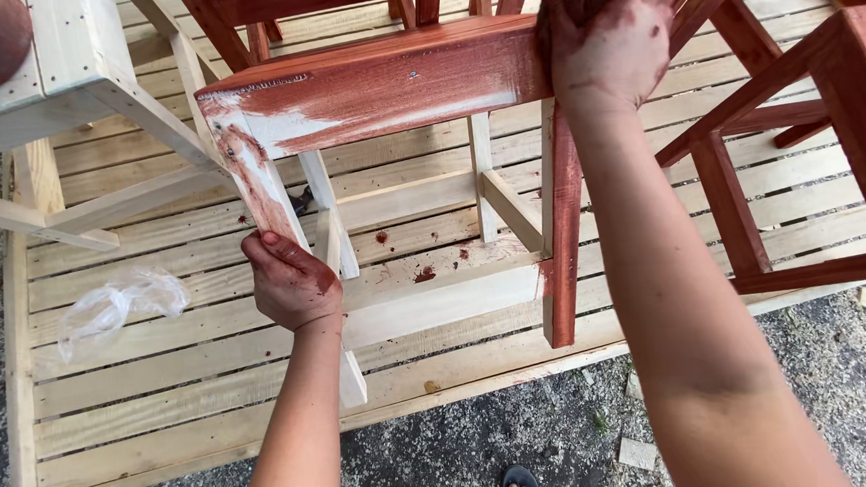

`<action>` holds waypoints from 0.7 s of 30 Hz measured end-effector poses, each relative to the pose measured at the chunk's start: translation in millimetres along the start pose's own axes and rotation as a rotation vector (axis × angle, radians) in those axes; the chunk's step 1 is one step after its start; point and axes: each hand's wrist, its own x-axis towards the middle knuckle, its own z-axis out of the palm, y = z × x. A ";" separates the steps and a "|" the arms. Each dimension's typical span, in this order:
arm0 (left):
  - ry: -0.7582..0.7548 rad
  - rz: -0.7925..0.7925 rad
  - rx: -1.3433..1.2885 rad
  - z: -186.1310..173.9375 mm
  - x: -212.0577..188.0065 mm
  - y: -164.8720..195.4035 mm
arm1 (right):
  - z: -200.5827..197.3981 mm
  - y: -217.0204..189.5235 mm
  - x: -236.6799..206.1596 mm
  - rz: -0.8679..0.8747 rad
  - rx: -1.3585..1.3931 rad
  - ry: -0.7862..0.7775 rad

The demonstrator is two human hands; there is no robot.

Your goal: The person applies reddish-brown stain to a wooden stool using a cloth. They rub the stain onto the seat and legs, periodically dipping the cloth into a bucket to reload stain. The stool is turned to access different sides during the process.

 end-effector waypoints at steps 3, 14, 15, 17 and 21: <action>0.026 0.039 -0.018 -0.2 -1.7 -0.9 | 1.8 2.5 -17.1 -0.016 0.051 0.134; 0.023 0.034 0.022 0.2 -2.6 -5.8 | -43.0 72.8 -208.4 -0.049 0.287 0.035; 0.025 0.029 0.021 1.4 -2.7 -6.8 | -45.0 83.0 -227.8 -0.048 0.278 0.021; 0.021 0.030 -0.018 2.4 -3.9 -8.9 | -48.0 102.3 -267.6 -0.045 0.267 -0.008; 0.041 0.042 -0.041 3.8 -2.2 -9.6 | -54.1 141.8 -350.2 0.067 0.256 -0.085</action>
